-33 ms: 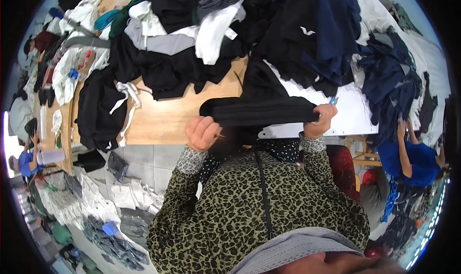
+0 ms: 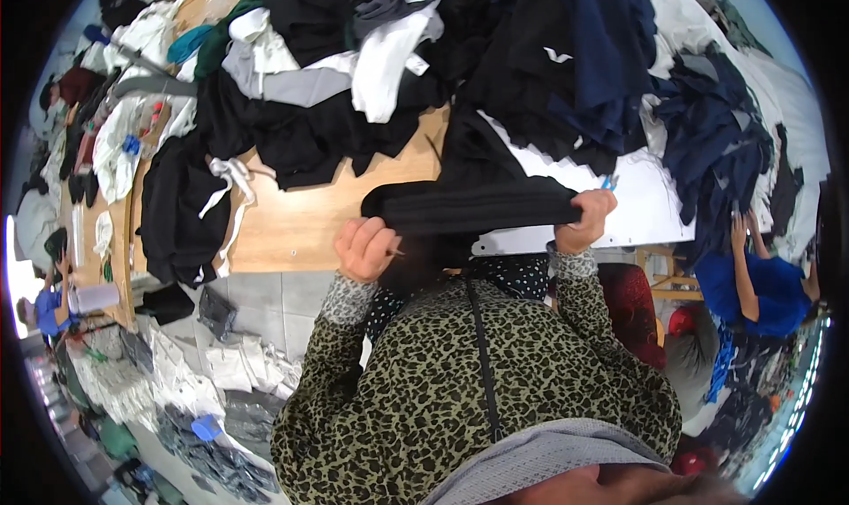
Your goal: Trim excess or loose threads from finished garments using thread snippers.
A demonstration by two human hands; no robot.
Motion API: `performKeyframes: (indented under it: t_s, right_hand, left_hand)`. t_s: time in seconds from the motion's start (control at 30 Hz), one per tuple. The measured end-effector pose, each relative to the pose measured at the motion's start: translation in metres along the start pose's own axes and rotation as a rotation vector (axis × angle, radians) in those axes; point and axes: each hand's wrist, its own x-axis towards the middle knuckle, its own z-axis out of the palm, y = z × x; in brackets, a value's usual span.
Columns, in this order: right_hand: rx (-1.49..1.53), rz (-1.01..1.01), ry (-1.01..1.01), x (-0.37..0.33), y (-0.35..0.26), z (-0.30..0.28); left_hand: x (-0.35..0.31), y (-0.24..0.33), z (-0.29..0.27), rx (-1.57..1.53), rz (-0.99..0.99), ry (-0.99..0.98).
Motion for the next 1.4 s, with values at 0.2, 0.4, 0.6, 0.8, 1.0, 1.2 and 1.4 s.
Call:
performKeyframes:
  t_s: [0.2,0.4,0.6,0.8,1.0,1.2,1.4]
  right_hand:
    - [0.011,-0.013,0.021,0.001,-0.001,0.002]
    - [0.036,-0.039,0.035,-0.001,-0.003,0.001]
    - [0.01,-0.06,0.068,-0.001,0.001,0.001]
    - [0.212,0.09,-0.371,0.026,0.001,0.003]
    - [1.174,0.718,-0.965,0.034,0.029,0.006]
    - [1.041,0.956,-0.815,0.014,0.047,0.012]
    - [1.026,0.844,-0.759,0.009,0.053,0.008]
  left_hand:
    - [-0.003,-0.01,-0.008,0.043,0.018,0.004]
    - [-0.005,-0.014,-0.011,0.094,0.005,-0.002]
    - [0.003,-0.012,-0.011,0.088,0.022,-0.014]
    - [0.041,-0.002,-0.007,-0.186,-0.34,-0.241]
    - [0.067,-0.026,-0.01,-0.741,-0.831,-0.642]
    - [0.062,-0.028,-0.024,-0.966,-1.124,-0.663]
    - [0.056,-0.044,-0.029,-0.889,-1.01,-0.696]
